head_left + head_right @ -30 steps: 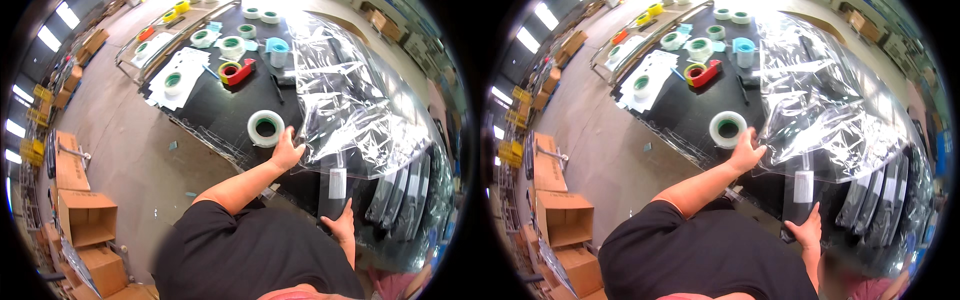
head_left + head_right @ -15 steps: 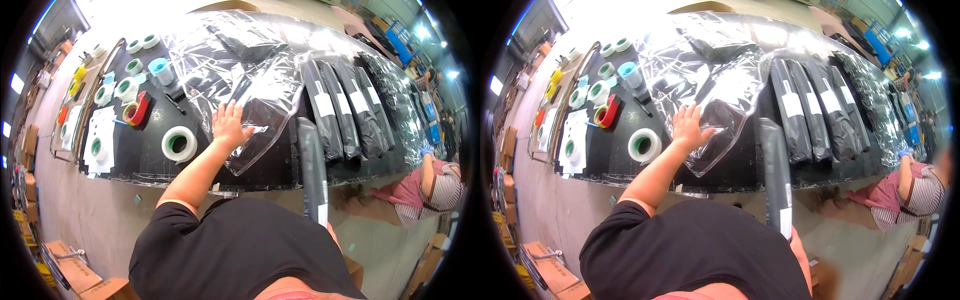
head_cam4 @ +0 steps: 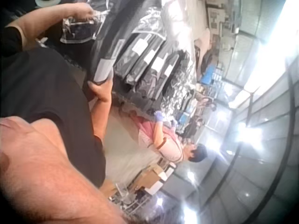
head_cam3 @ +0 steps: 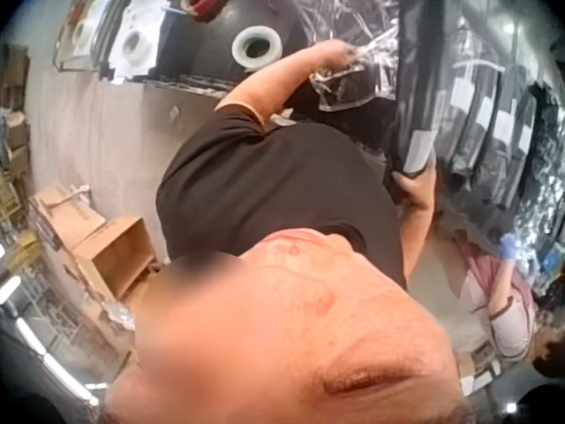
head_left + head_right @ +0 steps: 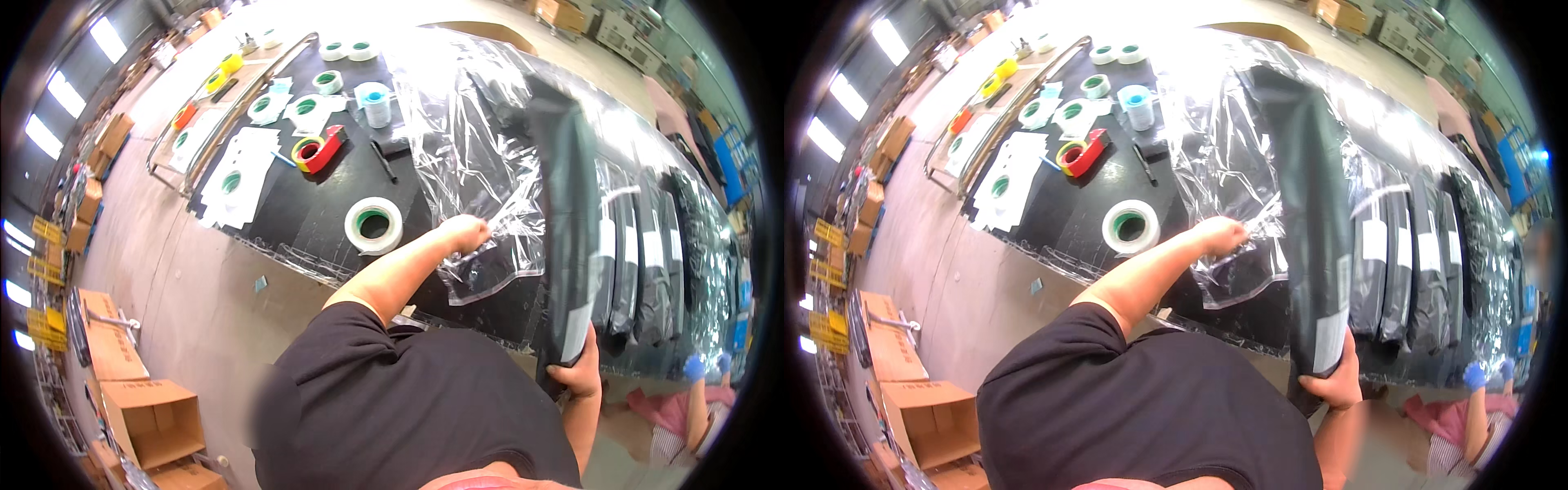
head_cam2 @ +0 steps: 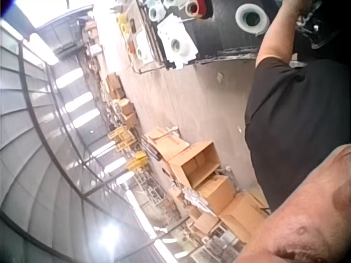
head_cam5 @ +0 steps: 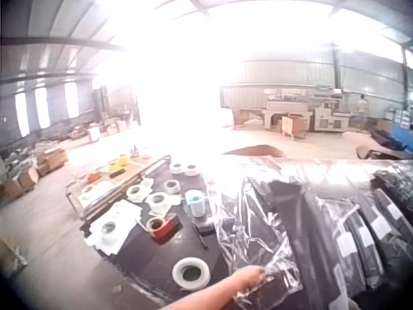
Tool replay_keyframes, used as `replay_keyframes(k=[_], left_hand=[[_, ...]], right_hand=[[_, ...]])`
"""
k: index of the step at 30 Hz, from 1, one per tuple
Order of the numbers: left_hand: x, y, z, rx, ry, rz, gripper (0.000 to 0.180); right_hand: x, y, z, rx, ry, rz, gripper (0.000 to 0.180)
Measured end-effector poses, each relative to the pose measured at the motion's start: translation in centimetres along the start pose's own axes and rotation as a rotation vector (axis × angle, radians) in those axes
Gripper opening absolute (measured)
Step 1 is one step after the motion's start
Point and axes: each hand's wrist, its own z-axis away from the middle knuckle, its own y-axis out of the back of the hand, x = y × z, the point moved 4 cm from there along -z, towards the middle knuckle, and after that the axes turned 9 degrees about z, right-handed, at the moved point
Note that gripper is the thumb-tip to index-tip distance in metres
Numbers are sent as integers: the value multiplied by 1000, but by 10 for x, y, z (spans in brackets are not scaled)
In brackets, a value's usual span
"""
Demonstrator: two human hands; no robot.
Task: The person wraps black cylindrical items in large plastic sheets and arranges them on a table.
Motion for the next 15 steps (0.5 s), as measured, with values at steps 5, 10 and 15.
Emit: replay_keyframes(k=[5, 10, 15], left_hand=[[-4, 88, 12, 526, 245, 1545, 26], [61, 96, 17, 434, -356, 754, 24], [123, 68, 50, 498, -667, 56, 23]], right_hand=[[54, 23, -8, -126, -128, 303, 100], [58, 26, 1, -126, -292, 253, 98], [1, -3, -69, -143, -255, 88, 96]])
